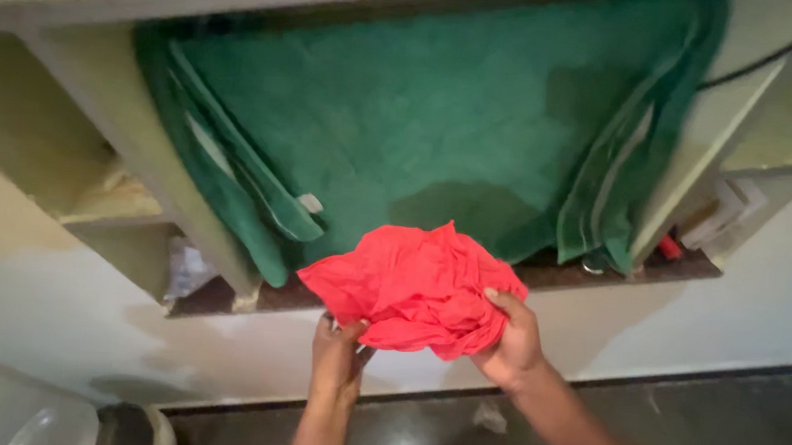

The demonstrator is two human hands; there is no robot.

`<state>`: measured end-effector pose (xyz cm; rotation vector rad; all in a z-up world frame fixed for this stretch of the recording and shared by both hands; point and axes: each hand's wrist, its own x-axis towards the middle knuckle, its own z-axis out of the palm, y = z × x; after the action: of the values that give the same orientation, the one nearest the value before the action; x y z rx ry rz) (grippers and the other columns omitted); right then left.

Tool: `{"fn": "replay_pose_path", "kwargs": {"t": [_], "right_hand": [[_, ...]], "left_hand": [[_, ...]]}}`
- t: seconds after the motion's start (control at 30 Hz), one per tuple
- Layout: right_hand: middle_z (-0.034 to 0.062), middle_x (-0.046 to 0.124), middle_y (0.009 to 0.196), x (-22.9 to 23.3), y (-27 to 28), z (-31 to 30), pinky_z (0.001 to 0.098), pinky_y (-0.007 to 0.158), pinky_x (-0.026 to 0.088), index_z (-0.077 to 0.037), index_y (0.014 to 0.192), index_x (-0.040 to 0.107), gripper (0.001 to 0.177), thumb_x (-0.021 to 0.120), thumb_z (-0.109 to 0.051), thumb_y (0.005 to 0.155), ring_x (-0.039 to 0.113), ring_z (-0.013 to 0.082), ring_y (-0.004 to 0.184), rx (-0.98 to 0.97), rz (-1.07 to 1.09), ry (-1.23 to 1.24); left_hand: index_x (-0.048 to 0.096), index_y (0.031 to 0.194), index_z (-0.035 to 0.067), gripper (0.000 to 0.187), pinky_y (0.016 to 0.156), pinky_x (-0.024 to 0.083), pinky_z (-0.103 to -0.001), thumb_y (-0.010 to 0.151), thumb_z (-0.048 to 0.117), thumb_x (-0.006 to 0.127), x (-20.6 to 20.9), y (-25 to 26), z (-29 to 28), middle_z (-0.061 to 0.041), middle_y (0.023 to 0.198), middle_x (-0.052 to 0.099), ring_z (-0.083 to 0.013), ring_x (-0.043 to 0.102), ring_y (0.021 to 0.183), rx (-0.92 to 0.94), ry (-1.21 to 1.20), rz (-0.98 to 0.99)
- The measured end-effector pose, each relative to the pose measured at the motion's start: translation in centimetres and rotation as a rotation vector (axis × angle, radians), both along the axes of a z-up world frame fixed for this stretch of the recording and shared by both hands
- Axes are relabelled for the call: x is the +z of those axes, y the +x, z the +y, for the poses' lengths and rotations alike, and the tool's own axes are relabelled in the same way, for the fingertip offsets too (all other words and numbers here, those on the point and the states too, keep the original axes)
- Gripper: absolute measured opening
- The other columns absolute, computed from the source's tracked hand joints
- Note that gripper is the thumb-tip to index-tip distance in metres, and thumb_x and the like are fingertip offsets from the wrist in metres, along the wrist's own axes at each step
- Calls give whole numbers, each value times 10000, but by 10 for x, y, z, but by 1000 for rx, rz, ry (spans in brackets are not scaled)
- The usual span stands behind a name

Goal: The person wipes a small potted artificial plant with a red cloth, cleaning the pot and the orange flowers. After cleaning, the person places the plant on a shelf next to other decorative items.

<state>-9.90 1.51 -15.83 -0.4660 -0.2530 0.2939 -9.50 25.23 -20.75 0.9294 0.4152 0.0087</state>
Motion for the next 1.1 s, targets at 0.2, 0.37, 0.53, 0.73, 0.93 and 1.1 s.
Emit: {"fn": "replay_pose_path", "kwargs": {"t": [0.2,0.37,0.53,0.73,0.93,1.1], "right_hand": [[162,614,1390,-29,3,-20,491,1093,485,9,1463,456,604,614,-180,912,599,321,1287,-147,-92,-218],[210,654,1312,-59,11,-10,472,1071,503,74,1433,505,548,638,-129,942,659,326,1203,105,-157,-187],[209,696,1271,-28,1,24,433,1046,522,104,1385,576,541,692,-93,894,682,285,1169,-155,-258,-661],[282,367,1537,1,0,41,421,1134,326,19,1538,245,1067,863,-115,677,370,371,1426,-1043,-569,-1369],[193,261,1685,-44,-17,80,393,1246,195,-1,1633,194,872,674,-188,929,233,293,1574,-710,-572,-939],[126,646,1318,-63,13,81,345,1012,484,11,1410,533,581,662,-286,927,599,194,1185,-504,-123,-639]], "left_hand": [[326,1545,-26,864,1193,320,-463,786,104,719,6,-42,-5,-289,1632,332,-397,339,1503,491,1307,-610],[306,1602,19,939,1184,353,-465,913,565,635,-19,-11,-25,-221,1626,394,-340,416,1472,-355,172,-751],[407,1501,2,728,1072,486,-483,959,448,600,-22,-2,-37,-189,1458,551,-330,575,1293,-465,-371,-415],[546,1385,-14,513,955,558,-435,962,271,598,3,8,-24,-151,1302,682,-287,679,1140,-105,-4,-361],[575,1382,-23,517,972,539,-383,1025,345,505,2,9,-27,-161,1269,718,-273,701,1132,128,492,-495],[459,1488,-15,575,1056,456,-385,1044,350,456,-13,3,-40,-186,1421,608,-283,610,1276,157,631,-781]]}}
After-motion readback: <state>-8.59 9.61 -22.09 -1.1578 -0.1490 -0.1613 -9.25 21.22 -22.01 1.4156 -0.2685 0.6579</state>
